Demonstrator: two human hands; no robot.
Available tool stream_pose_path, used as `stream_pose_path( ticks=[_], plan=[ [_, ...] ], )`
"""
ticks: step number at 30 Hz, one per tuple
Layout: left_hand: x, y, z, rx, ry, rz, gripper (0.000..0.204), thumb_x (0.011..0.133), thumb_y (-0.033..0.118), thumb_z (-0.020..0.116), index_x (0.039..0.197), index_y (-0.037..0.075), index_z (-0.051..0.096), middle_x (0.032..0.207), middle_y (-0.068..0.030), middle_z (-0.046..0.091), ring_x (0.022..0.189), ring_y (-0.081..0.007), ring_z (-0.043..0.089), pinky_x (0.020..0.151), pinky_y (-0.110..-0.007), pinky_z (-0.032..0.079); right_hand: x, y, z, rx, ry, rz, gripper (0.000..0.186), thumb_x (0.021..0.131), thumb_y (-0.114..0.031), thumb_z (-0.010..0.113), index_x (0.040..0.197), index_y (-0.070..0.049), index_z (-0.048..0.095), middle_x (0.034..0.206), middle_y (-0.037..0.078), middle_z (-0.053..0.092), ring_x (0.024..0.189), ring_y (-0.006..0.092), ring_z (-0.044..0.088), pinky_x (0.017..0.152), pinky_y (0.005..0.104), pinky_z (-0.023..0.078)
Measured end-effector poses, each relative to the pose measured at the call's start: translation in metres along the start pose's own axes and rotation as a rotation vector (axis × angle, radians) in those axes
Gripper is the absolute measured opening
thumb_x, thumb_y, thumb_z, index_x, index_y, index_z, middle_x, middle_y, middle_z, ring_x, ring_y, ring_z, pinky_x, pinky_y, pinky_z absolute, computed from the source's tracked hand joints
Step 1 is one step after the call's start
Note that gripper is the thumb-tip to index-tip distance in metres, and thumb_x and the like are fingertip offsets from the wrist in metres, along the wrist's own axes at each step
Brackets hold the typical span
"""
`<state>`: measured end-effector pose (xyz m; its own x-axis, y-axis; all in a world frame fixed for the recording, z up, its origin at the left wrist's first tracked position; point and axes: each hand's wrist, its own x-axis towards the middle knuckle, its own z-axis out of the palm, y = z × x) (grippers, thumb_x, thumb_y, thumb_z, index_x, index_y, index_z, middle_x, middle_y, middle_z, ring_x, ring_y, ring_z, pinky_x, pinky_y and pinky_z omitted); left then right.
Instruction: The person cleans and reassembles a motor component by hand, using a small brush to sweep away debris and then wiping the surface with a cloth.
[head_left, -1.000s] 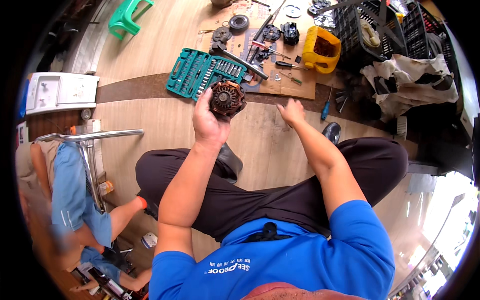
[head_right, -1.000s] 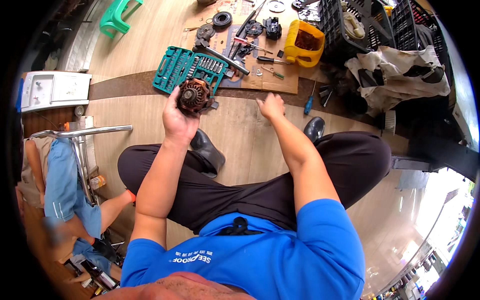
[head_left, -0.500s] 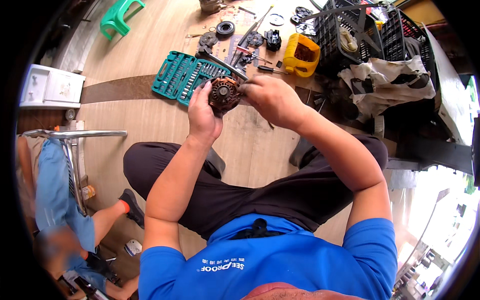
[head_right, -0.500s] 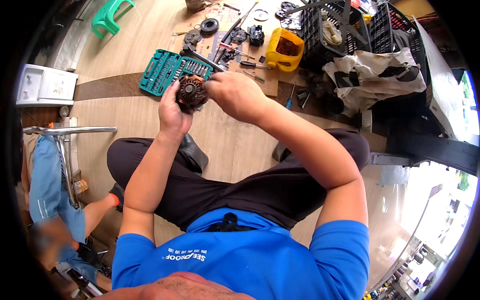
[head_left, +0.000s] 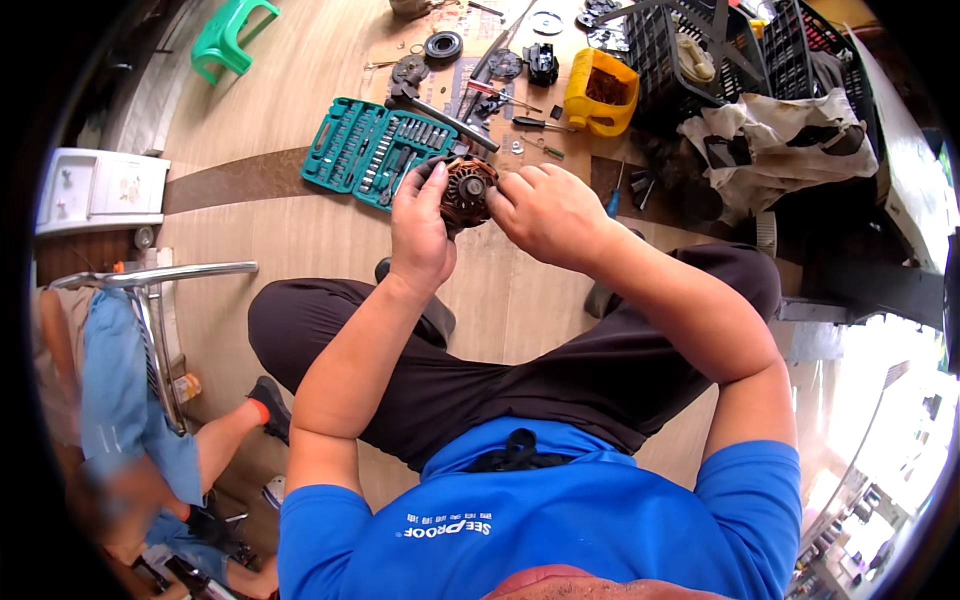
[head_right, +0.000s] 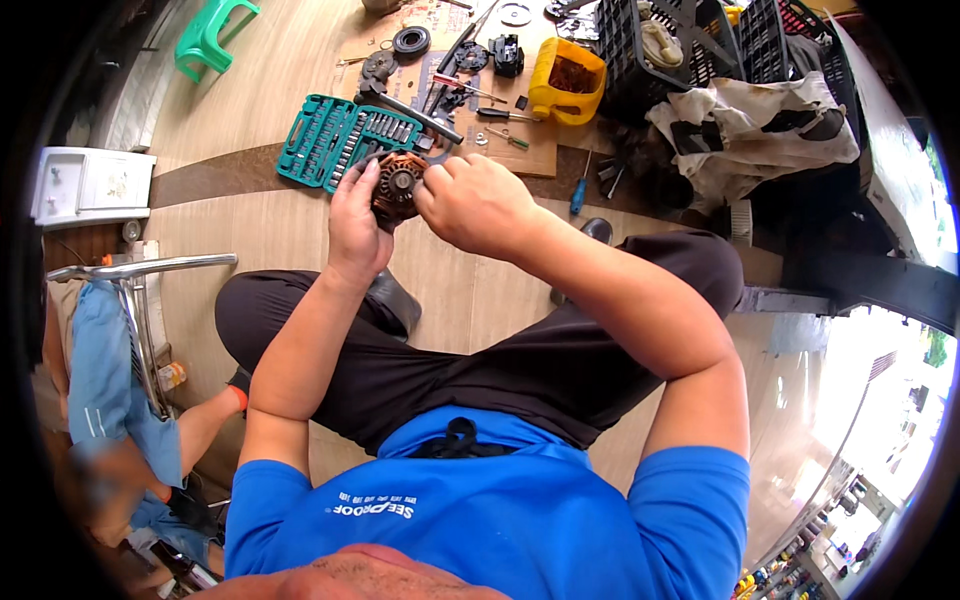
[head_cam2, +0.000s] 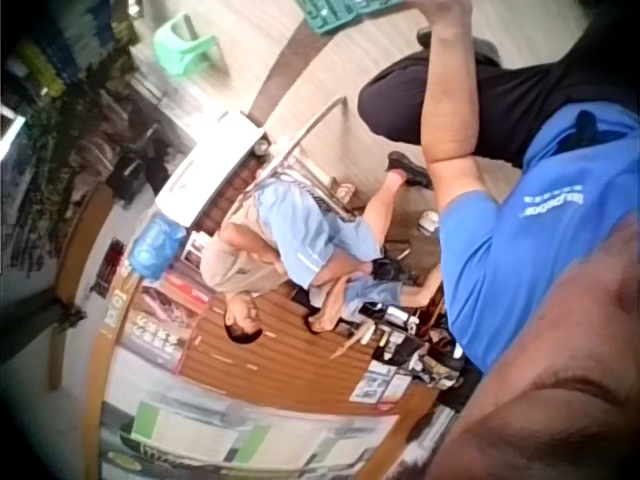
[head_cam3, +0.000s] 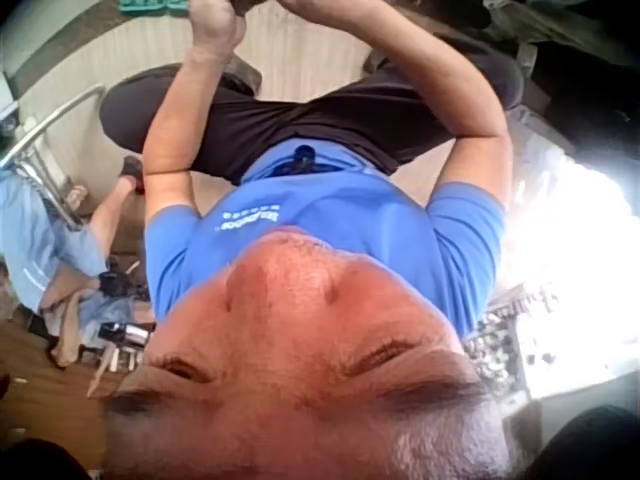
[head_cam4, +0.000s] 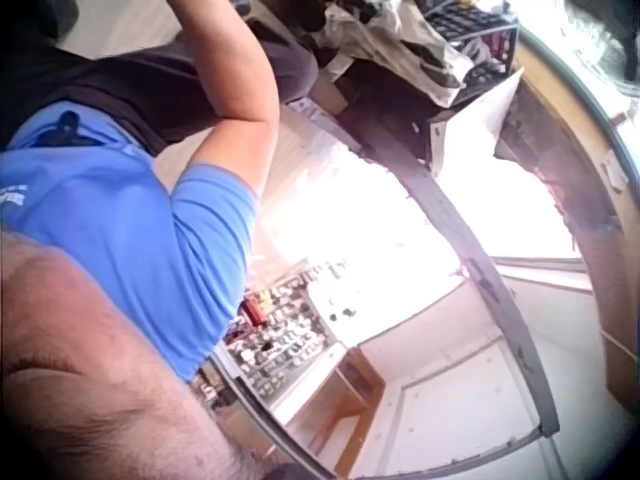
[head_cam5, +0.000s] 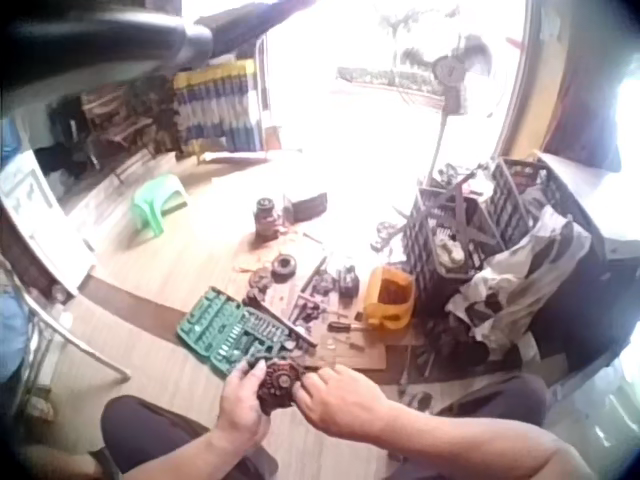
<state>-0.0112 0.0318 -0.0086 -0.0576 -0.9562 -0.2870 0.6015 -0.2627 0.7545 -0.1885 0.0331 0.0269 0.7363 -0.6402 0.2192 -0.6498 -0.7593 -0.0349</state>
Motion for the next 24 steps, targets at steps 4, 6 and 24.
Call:
stream_pose_path(
  ticks=[4,6,24],
  plan=[
    [0.0,-0.002,0.001,-0.009,0.002,-0.041,0.022,0.1,0.016,0.047,0.113,-0.001,0.053,0.102,-0.0131,0.066,0.088,-0.0209,0.068,0.074,-0.035,0.06,-0.008,0.004,0.006,0.062,0.062,0.002,0.014,0.082,-0.016,0.056,0.091,-0.006,0.059,0.082,0.007,0.055,0.077,0.0234,0.059,0.069,0.0359,0.047],
    [0.001,-0.001,0.0,-0.024,0.01,-0.038,0.023,0.1,0.016,0.047,0.113,-0.002,0.052,0.103,-0.0143,0.065,0.089,-0.0217,0.069,0.074,-0.035,0.06,-0.009,0.01,0.005,0.111,0.159,-0.003,0.011,0.082,-0.016,0.055,0.087,-0.006,0.056,0.083,0.008,0.055,0.076,0.0242,0.06,0.068,0.0361,0.048],
    [0.0,-0.001,-0.005,0.061,-0.058,-0.036,0.03,0.102,0.021,0.041,0.115,0.0,0.058,0.107,-0.0118,0.066,0.093,-0.0223,0.068,0.081,-0.037,0.058,-0.004,0.007,-0.001,0.168,0.092,0.021,0.011,0.079,-0.016,0.058,0.086,-0.008,0.058,0.083,0.006,0.055,0.08,0.0233,0.061,0.07,0.0358,0.049]
  ],
)
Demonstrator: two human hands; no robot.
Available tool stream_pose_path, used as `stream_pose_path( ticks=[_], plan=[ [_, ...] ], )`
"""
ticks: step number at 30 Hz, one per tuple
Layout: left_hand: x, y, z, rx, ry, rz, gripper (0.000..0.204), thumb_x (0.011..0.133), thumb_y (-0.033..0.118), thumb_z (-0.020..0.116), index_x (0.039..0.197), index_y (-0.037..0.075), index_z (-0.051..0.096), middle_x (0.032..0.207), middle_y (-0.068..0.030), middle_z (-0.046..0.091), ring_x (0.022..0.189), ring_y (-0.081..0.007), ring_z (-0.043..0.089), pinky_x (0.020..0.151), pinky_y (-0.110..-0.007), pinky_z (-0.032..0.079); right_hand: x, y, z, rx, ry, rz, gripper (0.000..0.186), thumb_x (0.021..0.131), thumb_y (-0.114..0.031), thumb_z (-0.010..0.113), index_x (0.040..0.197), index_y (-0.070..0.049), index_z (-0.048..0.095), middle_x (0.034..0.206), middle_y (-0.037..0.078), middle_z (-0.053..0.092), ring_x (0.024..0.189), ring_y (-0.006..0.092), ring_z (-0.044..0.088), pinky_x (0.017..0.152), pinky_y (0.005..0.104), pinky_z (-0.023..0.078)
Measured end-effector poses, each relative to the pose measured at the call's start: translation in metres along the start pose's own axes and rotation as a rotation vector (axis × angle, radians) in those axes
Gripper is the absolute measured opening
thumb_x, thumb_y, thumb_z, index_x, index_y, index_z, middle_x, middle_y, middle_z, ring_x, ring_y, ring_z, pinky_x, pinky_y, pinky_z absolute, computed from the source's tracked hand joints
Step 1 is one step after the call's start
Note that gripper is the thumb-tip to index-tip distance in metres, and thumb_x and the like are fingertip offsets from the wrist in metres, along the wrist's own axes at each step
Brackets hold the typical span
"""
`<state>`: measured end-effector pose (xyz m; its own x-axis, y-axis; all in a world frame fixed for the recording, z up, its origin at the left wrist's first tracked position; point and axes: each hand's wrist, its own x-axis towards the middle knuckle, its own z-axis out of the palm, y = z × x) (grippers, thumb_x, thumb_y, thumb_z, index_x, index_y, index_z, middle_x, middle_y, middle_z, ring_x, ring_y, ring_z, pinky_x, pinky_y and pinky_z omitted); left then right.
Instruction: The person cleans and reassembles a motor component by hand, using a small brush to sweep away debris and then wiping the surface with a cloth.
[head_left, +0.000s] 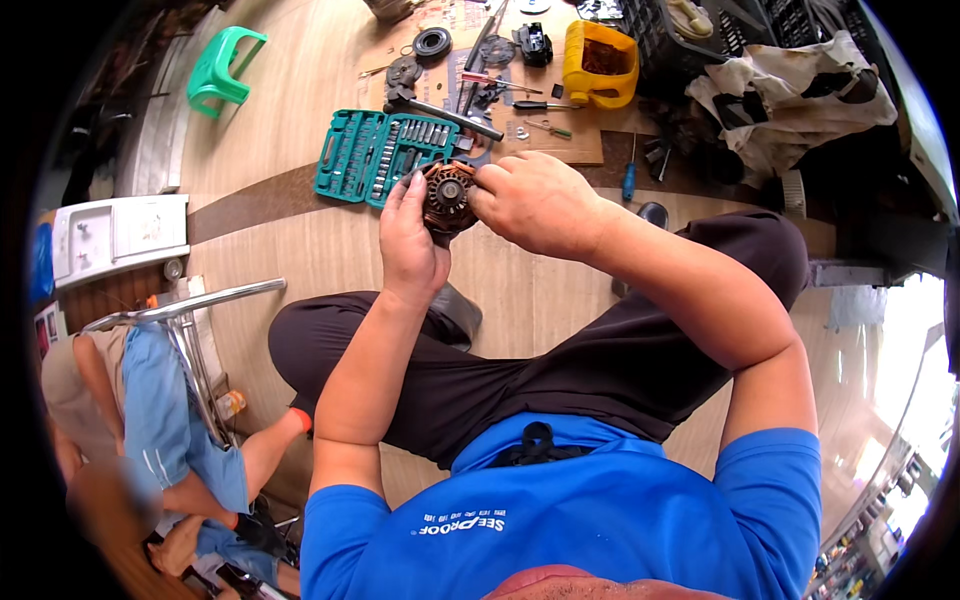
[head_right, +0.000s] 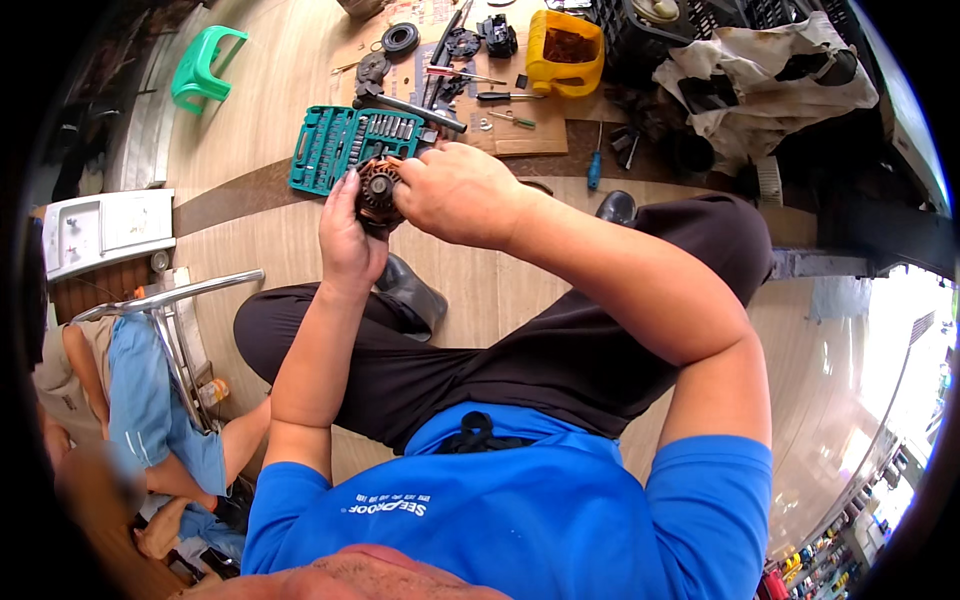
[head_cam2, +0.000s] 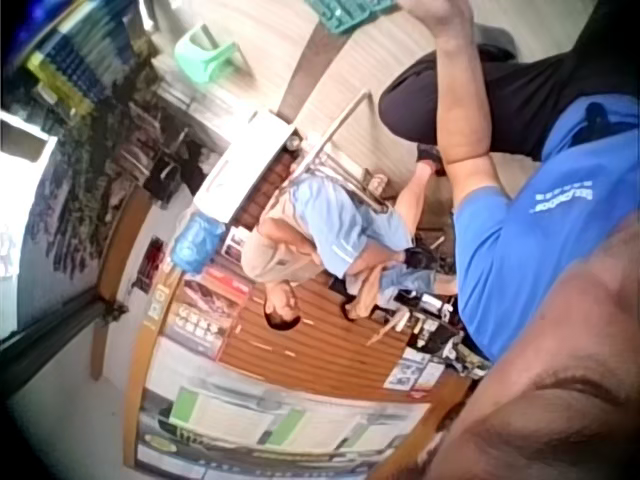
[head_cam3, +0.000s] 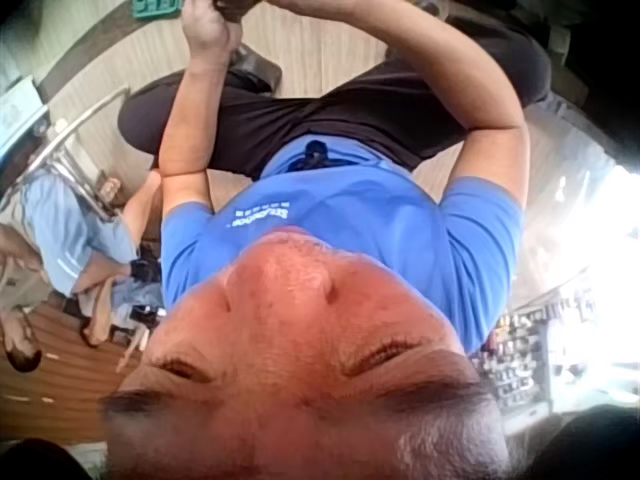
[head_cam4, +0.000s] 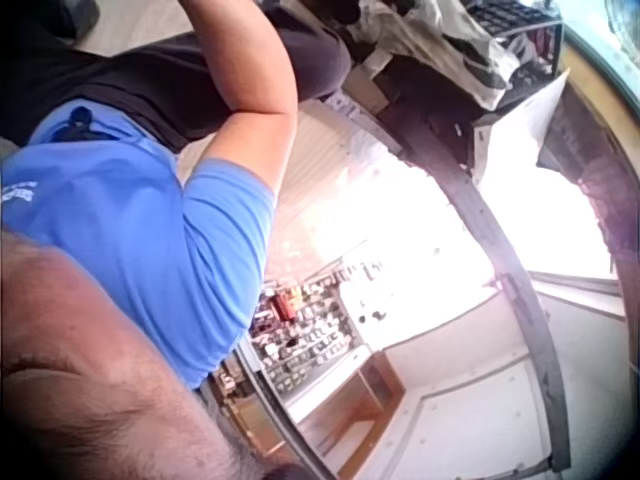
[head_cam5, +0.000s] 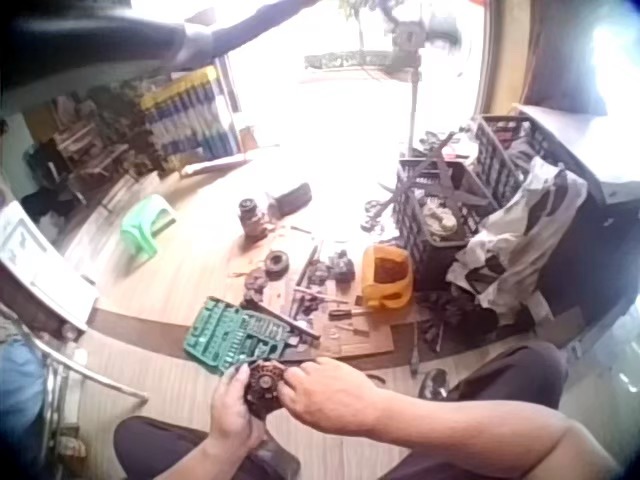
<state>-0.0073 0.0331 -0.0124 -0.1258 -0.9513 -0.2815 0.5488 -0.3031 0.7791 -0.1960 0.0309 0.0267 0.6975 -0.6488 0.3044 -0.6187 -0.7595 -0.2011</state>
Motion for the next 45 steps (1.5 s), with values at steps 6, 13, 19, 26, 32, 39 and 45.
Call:
stream_pose_path(
  ticks=[6,13,19,26,32,39,45],
  plan=[
    [-0.003,0.002,0.002,0.012,-0.008,0.004,0.026,0.102,0.019,0.043,0.112,-0.001,0.055,0.103,-0.0132,0.066,0.088,-0.0204,0.068,0.075,-0.035,0.06,0.002,-0.002,0.005,0.005,-0.016,-0.01,0.008,0.081,-0.016,0.057,0.081,-0.008,0.055,0.081,0.006,0.054,0.078,0.0233,0.06,0.069,0.0361,0.048],
    [-0.001,0.007,0.001,-0.031,0.043,-0.005,0.028,0.101,0.019,0.042,0.113,-0.002,0.056,0.105,-0.0147,0.066,0.091,-0.0232,0.068,0.079,-0.037,0.059,0.002,0.014,0.01,0.11,0.079,0.025,0.012,0.086,-0.015,0.052,0.089,-0.003,0.055,0.087,0.011,0.057,0.078,0.0269,0.063,0.07,0.0376,0.052],
    [0.001,0.009,-0.004,-0.106,0.074,-0.125,0.039,0.102,0.029,0.034,0.119,0.001,0.056,0.108,-0.0134,0.066,0.095,-0.0263,0.067,0.084,-0.044,0.057,-0.003,0.025,0.005,0.308,0.061,0.193,0.019,0.088,-0.013,0.057,0.101,0.0,0.053,0.095,0.015,0.055,0.086,0.0348,0.061,0.074,0.0423,0.05],
    [0.0,0.012,-0.008,-0.181,0.021,-0.258,0.046,0.101,0.038,0.032,0.123,0.004,0.055,0.114,-0.0133,0.064,0.099,-0.0288,0.065,0.082,-0.045,0.056,-0.004,0.02,0.014,0.465,0.186,0.206,0.021,0.091,-0.015,0.058,0.104,0.0,0.052,0.095,0.018,0.057,0.088,0.0383,0.059,0.076,0.0446,0.049],
    [0.003,0.012,-0.017,-0.253,-0.115,-0.306,0.048,0.1,0.04,0.033,0.124,0.005,0.055,0.113,-0.0148,0.064,0.097,-0.0341,0.065,0.075,-0.041,0.056,-0.001,0.012,0.0,0.622,0.15,0.332,0.018,0.09,-0.01,0.058,0.106,-0.001,0.054,0.097,0.019,0.061,0.094,0.0376,0.06,0.08,0.0446,0.049],
    [0.002,0.017,-0.018,-0.37,-0.099,-0.355,0.049,0.1,0.043,0.032,0.124,0.007,0.055,0.111,-0.0158,0.064,0.096,-0.0379,0.065,0.072,-0.04,0.058,-0.004,0.015,0.008,0.517,0.286,0.195,0.025,0.088,-0.006,0.057,0.113,-0.002,0.055,0.101,0.017,0.062,0.093,0.0362,0.061,0.081,0.0427,0.05],
    [0.002,0.017,-0.025,-0.447,-0.176,-0.36,0.051,0.099,0.043,0.034,0.125,0.005,0.055,0.108,-0.0181,0.065,0.1,-0.0369,0.064,0.072,-0.039,0.058,-0.005,0.008,-0.009,0.563,0.342,0.206,0.026,0.088,-0.003,0.057,0.113,-0.003,0.057,0.096,0.016,0.063,0.087,0.0351,0.062,0.076,0.0401,0.051]
  ],
)
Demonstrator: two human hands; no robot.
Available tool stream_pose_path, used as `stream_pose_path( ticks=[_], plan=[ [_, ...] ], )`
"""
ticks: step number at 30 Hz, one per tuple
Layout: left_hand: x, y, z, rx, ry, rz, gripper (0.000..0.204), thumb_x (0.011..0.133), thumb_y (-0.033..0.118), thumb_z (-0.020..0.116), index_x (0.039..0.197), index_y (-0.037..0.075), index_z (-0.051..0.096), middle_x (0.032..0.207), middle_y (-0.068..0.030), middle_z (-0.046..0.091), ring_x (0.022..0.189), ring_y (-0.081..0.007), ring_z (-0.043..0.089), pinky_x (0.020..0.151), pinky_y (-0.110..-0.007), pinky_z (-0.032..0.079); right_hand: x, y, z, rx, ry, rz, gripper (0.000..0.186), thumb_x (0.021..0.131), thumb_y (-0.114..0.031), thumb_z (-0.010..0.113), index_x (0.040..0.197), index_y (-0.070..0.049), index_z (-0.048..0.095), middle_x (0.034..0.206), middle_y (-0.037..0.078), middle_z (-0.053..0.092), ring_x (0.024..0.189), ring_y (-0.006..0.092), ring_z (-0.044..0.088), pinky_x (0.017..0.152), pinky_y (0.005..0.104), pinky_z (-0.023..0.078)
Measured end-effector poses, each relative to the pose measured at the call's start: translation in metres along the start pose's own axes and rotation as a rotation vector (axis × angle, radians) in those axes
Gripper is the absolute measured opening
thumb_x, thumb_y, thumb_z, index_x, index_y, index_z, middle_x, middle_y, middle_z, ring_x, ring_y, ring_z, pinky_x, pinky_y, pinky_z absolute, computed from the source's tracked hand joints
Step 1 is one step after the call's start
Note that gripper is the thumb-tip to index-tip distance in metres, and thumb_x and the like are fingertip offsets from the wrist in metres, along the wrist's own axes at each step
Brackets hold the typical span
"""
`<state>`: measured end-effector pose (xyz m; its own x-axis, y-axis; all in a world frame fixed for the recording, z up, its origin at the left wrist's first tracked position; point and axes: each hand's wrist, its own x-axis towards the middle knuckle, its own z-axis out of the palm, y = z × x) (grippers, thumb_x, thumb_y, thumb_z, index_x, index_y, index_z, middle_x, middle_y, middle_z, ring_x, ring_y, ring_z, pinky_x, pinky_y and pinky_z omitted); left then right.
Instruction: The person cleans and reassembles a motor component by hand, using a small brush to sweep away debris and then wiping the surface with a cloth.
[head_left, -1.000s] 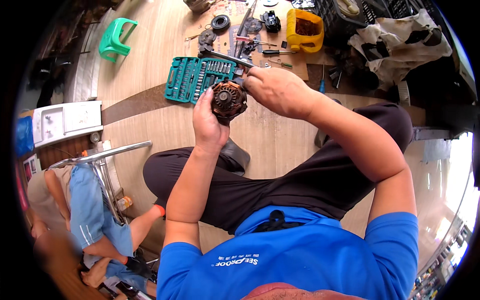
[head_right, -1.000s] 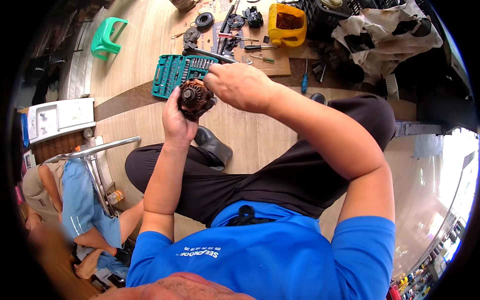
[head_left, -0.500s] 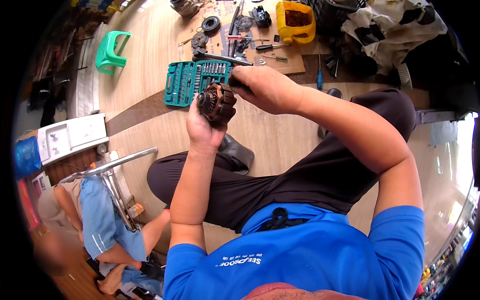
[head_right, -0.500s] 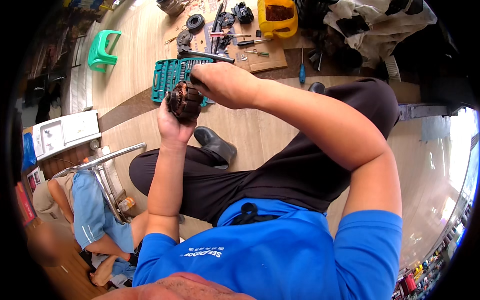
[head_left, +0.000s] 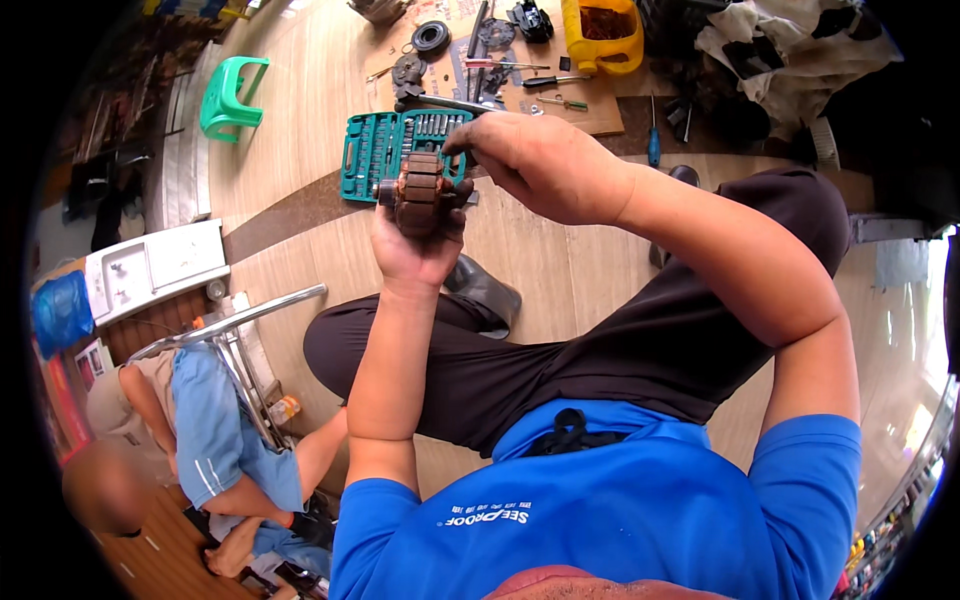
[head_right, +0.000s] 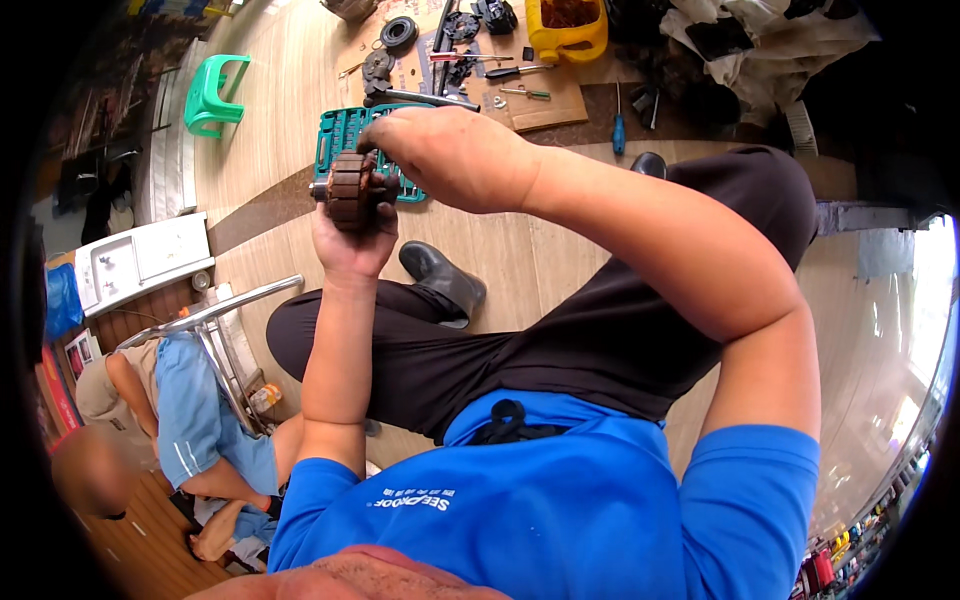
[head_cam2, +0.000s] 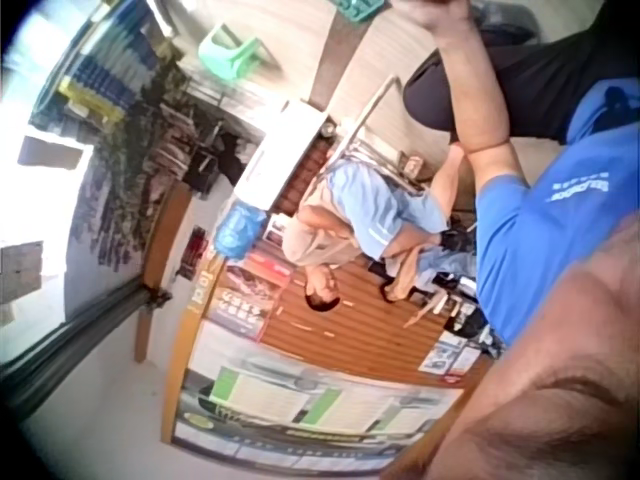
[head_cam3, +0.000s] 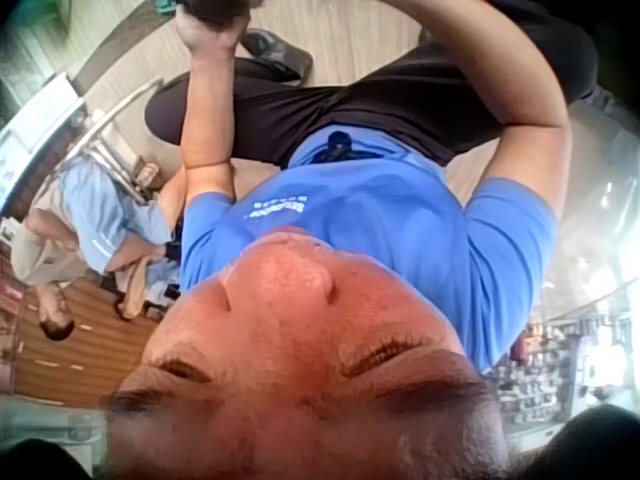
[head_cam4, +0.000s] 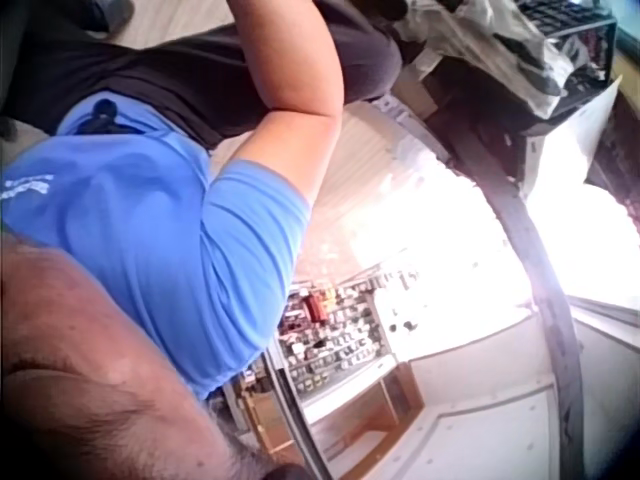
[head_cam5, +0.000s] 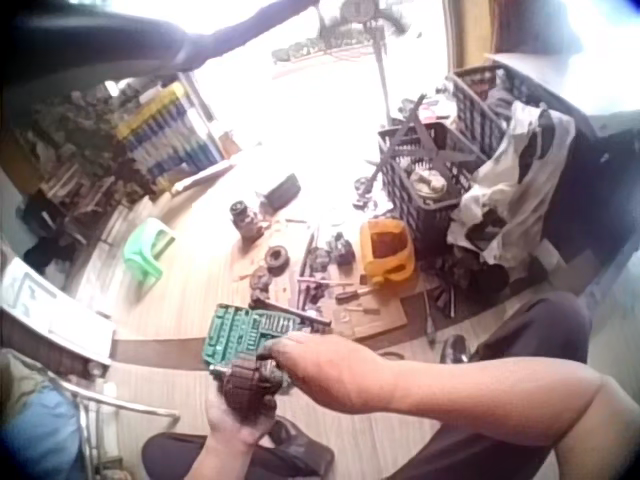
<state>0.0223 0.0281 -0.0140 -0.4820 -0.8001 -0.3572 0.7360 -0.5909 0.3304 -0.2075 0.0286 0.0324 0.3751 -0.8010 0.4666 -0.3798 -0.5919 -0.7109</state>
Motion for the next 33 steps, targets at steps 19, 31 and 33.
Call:
stream_pose_path(
  ticks=[19,31,33],
  plan=[
    [0.003,0.004,0.011,0.317,-0.274,0.128,0.044,0.095,0.038,0.044,0.121,0.002,0.049,0.106,-0.0181,0.059,0.094,-0.0322,0.062,0.075,-0.048,0.056,-0.01,-0.027,0.0,0.24,-0.083,0.311,0.021,0.085,-0.014,0.064,0.099,0.001,0.06,0.082,0.021,0.065,0.082,0.0391,0.065,0.072,0.0441,0.052],
    [0.002,0.006,0.014,0.518,-0.239,0.095,0.034,0.086,0.021,0.055,0.109,-0.005,0.055,0.095,-0.0135,0.066,0.081,-0.0171,0.067,0.073,-0.028,0.055,-0.011,-0.02,0.003,-0.041,-0.277,0.398,0.02,0.085,-0.024,0.067,0.085,-0.004,0.064,0.082,0.021,0.065,0.081,0.0393,0.063,0.073,0.0475,0.049],
    [0.002,0.006,0.017,0.543,-0.21,0.117,0.032,0.085,0.019,0.055,0.108,-0.004,0.055,0.094,-0.0118,0.065,0.082,-0.0154,0.066,0.074,-0.027,0.054,-0.01,-0.018,0.001,-0.065,-0.287,0.362,0.021,0.084,-0.024,0.067,0.085,-0.004,0.064,0.082,0.021,0.064,0.082,0.0393,0.063,0.073,0.0475,0.049]
  ],
)
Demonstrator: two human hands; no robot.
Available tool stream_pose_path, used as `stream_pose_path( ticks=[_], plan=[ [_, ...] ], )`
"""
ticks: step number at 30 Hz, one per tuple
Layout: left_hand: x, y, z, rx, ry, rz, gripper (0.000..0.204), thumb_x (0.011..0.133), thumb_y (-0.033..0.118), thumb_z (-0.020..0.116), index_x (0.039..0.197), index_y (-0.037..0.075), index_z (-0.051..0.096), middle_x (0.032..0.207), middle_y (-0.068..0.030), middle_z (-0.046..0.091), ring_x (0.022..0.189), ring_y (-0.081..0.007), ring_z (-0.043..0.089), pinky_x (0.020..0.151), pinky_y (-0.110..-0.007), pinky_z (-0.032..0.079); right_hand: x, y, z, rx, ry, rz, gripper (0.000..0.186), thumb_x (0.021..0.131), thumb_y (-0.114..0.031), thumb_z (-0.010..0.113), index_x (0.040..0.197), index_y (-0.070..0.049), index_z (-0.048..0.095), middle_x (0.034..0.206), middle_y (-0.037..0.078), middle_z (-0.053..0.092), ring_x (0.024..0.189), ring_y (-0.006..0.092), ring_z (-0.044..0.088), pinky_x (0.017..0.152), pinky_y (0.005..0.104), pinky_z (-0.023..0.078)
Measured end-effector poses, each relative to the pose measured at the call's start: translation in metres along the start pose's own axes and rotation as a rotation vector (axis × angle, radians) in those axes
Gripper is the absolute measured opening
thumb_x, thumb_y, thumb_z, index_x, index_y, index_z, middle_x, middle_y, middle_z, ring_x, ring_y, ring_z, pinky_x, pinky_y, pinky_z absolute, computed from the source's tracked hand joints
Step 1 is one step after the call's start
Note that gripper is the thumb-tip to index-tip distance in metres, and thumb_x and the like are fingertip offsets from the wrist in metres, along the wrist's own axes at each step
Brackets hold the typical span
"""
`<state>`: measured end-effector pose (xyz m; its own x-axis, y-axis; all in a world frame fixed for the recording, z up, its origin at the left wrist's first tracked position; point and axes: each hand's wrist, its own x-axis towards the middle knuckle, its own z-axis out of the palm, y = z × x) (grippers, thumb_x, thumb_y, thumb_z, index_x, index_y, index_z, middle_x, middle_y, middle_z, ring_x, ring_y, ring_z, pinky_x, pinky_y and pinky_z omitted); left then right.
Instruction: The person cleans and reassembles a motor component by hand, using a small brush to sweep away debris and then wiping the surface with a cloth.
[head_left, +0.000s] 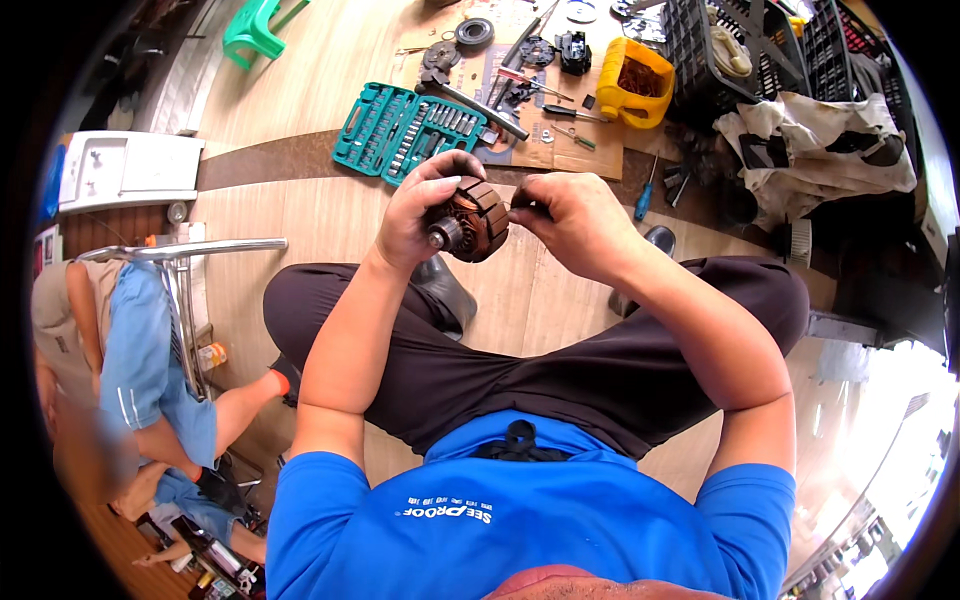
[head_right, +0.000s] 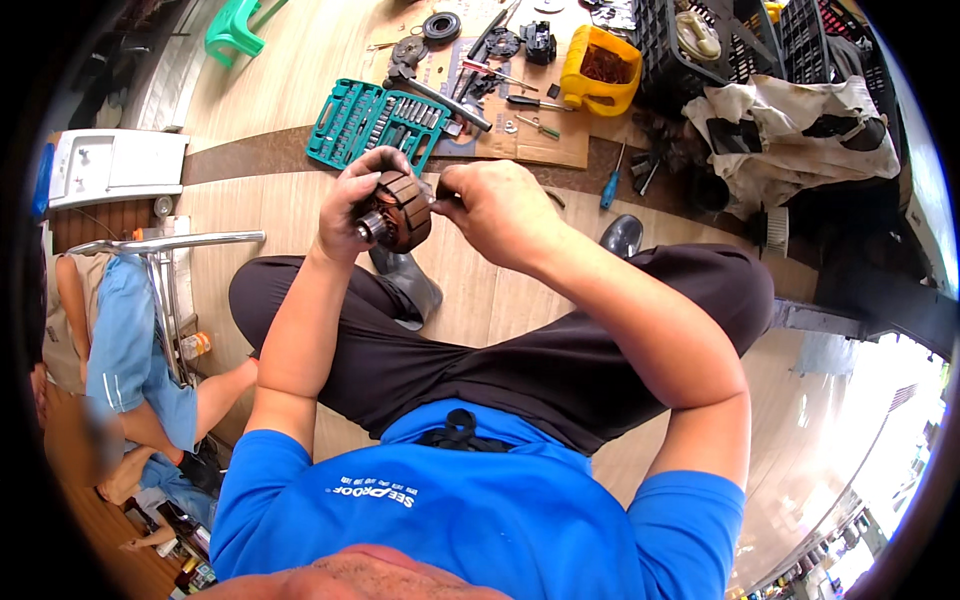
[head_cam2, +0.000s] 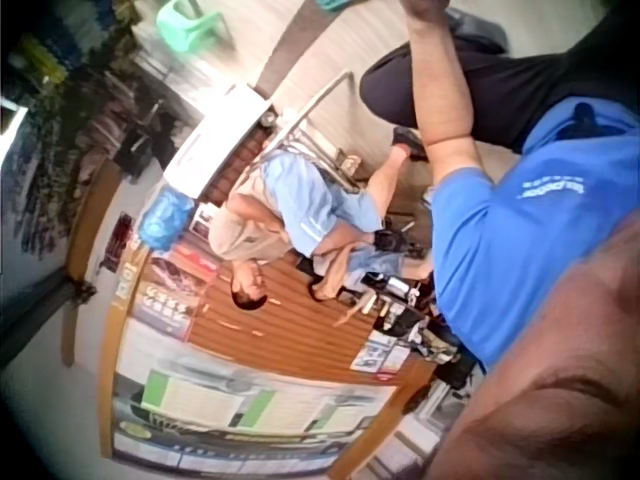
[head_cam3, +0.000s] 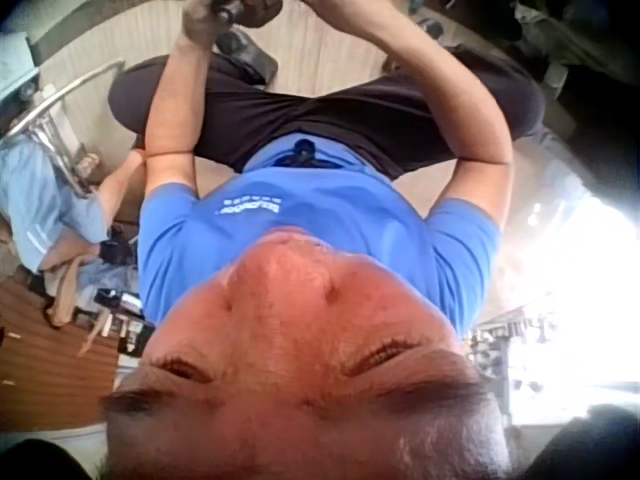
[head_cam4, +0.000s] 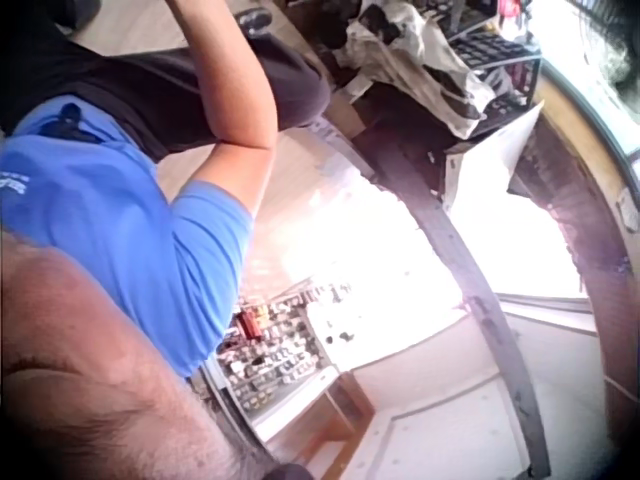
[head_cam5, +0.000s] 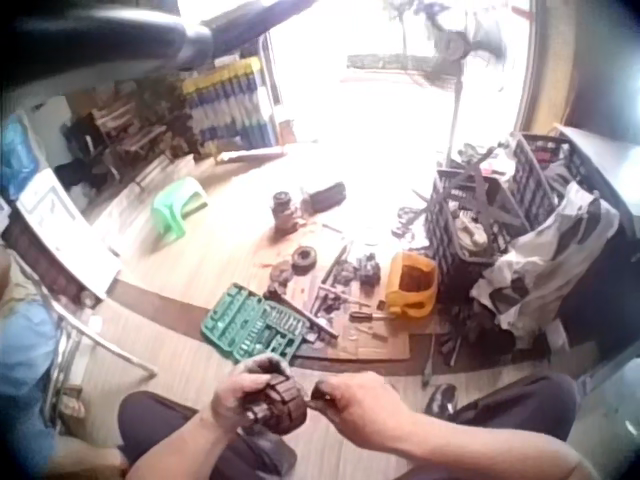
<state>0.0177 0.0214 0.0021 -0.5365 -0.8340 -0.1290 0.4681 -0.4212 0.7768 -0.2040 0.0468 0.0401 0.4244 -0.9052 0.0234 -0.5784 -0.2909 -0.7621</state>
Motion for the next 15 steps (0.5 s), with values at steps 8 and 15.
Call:
stream_pose_path(
  ticks=[8,15],
  plan=[
    [0.0,0.002,-0.001,0.009,0.086,0.006,0.023,0.09,0.013,0.053,0.107,-0.002,0.057,0.091,-0.0101,0.065,0.079,-0.0149,0.067,0.07,-0.026,0.055,0.004,0.0,-0.016,0.121,-0.073,0.06,0.019,0.086,-0.015,0.066,0.088,0.003,0.061,0.081,0.024,0.062,0.081,0.0419,0.061,0.071,0.0463,0.048],
    [0.008,-0.001,0.003,-0.023,0.186,-0.037,0.017,0.092,0.011,0.054,0.103,-0.002,0.059,0.09,-0.0105,0.067,0.075,-0.0157,0.068,0.068,-0.028,0.057,0.003,0.001,-0.021,0.386,-0.112,0.22,0.02,0.091,-0.016,0.062,0.087,0.003,0.058,0.068,0.015,0.06,0.061,0.0243,0.061,0.058,0.0365,0.048]
  ],
)
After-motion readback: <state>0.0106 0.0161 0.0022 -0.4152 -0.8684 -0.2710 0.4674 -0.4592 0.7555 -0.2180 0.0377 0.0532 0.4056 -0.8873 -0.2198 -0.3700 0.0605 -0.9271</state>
